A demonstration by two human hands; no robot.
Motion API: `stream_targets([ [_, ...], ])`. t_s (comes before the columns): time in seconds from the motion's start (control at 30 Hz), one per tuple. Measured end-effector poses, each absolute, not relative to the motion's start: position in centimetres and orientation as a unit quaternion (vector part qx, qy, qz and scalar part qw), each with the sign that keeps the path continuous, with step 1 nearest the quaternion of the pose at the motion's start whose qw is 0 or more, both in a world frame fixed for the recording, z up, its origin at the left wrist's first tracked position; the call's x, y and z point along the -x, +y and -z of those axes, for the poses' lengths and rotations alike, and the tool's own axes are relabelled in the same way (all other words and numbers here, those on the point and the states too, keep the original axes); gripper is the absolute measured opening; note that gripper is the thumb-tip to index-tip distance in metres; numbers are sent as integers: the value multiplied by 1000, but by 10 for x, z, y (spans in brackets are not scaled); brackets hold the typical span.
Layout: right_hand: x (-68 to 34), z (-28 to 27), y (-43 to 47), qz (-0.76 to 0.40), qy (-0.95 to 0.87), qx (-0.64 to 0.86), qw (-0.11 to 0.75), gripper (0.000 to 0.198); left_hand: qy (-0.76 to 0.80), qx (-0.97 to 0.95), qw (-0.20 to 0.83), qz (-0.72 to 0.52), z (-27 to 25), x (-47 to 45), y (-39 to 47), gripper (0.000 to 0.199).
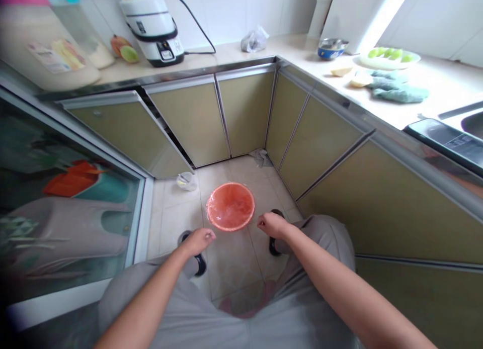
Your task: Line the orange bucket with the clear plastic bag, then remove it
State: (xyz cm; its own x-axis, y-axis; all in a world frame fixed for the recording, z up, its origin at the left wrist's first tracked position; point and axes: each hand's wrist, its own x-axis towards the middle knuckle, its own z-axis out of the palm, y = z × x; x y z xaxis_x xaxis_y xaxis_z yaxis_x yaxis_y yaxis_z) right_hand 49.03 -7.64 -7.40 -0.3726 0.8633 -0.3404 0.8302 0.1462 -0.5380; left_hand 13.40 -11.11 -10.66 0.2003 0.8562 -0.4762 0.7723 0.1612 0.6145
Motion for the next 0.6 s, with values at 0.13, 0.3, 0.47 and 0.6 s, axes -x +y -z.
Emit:
stream_targets([
  [0.13,-516,29,-136,-383,-729,553,126,24,591,-664,446,-103,78,-141,-150,25],
  [0.3,-499,-17,-161,-410,-689,522,291,67,591,-589,455,-312,-1,-164,-152,82],
  [0.47,-451,-101,-135,-355,-668,428,494,86,492,-584,306,-569,-123,-168,-136,114],
  [0.6,-427,-110,-63,-325,-674,399,531,94,457,-577,184,-651,-134,-139,-78,123],
])
